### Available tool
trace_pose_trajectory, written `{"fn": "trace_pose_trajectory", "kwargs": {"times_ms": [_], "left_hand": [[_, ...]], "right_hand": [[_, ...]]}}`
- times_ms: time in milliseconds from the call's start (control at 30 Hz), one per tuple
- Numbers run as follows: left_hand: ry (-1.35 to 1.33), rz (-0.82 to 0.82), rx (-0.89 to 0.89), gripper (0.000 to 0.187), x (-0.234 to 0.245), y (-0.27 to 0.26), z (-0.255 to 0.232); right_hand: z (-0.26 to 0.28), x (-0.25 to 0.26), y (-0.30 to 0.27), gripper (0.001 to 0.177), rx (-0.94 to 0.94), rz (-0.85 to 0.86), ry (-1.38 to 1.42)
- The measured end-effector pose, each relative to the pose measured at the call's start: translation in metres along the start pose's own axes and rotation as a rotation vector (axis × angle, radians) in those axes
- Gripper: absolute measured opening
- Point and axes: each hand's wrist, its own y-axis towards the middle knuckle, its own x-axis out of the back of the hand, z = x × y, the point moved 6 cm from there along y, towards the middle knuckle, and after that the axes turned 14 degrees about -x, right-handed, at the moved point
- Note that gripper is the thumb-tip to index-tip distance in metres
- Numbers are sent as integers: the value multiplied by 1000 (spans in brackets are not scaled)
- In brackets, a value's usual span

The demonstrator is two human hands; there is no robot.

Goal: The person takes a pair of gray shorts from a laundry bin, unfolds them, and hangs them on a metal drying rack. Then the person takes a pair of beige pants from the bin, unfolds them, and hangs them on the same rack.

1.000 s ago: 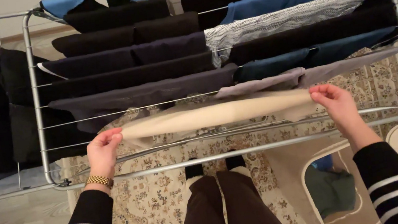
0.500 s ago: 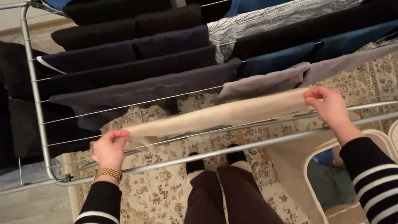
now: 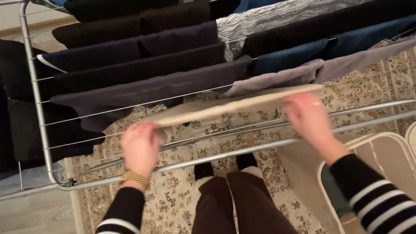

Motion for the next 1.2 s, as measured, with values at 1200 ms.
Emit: {"fn": "trace_pose_trajectory", "kwargs": {"times_ms": [1200], "left_hand": [[165, 416, -121, 23, -68, -10, 66]], "right_hand": [[-54, -40, 35, 20, 197, 94, -619]]}}
